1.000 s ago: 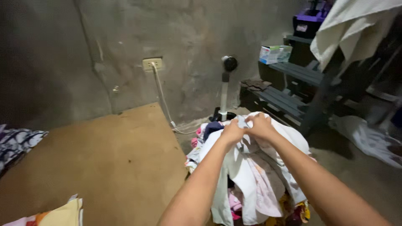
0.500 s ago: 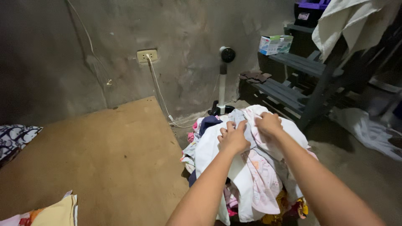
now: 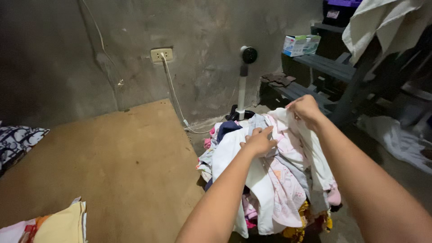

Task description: The person folds several small garments one by one on a wooden table. They pick up each item, smooth it, fold it into a compact rectangle, and place it on a growing stack. The items include pink, white, and yellow undergarments.

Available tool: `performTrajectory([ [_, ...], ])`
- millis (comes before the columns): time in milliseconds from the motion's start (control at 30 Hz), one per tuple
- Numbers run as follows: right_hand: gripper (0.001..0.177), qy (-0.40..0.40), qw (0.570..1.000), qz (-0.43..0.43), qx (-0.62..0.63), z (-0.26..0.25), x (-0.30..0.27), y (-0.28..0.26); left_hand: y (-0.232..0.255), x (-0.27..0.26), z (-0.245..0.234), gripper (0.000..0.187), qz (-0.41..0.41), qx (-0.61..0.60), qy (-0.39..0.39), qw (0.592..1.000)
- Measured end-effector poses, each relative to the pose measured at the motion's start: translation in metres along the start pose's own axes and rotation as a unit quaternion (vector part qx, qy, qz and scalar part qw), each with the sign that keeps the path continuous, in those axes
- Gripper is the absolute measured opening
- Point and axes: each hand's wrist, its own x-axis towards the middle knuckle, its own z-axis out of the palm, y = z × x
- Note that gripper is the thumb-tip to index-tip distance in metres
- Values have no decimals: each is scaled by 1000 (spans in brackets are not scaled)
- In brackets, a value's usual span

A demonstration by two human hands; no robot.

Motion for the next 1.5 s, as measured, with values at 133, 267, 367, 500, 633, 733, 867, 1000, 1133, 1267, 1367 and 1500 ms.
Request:
performTrajectory([
  [133, 20, -74, 993, 17, 92, 8, -51, -77, -3, 26, 0, 60, 9, -88, 86, 992],
  [267, 28, -147, 964, 21, 221, 48, -110, -153, -7, 31, -36, 84, -45, -626, -28, 778],
  [367, 28, -238, 934, -3, 268, 93, -146, -184, -31, 20, -87, 72, -4, -732, -97, 675],
  [500, 23, -346, 893, -76, 278, 161, -179, -185, -95, -7, -147, 34, 55, -706, -44, 705],
  [633, 19, -389, 866, -78, 305, 217, -190, -189, -148, -41, -203, 25, 116, -636, 162, 745],
  [733, 18, -336, 898, 42, 282, 260, -199, -200, -182, -87, -237, 29, 93, -630, 241, 732],
  [867, 30, -223, 929, 65, 288, 335, -211, -210, -207, -140, -250, 24, 13, -557, 319, 767],
  [1000, 35, -268, 923, 32, 273, 399, -228, -185, -237, -184, -239, 25, 0, -502, 367, 783],
  [1133, 23, -288, 908, 61, 298, 449, -254, -146, -267, -218, -213, 28, -41, -500, 403, 766],
  [1267, 19, -281, 913, 8, 297, 474, -263, -118, -299, -233, -184, 26, -198, -406, 433, 780],
  [1367, 21, -282, 911, -27, 301, 477, -261, -102, -334, -225, -167, 26, -255, -395, 414, 779],
  [1500, 22, -306, 851, 33, 425, 472, -256, -109, -380, -213, -169, 14, -132, -601, 391, 684],
])
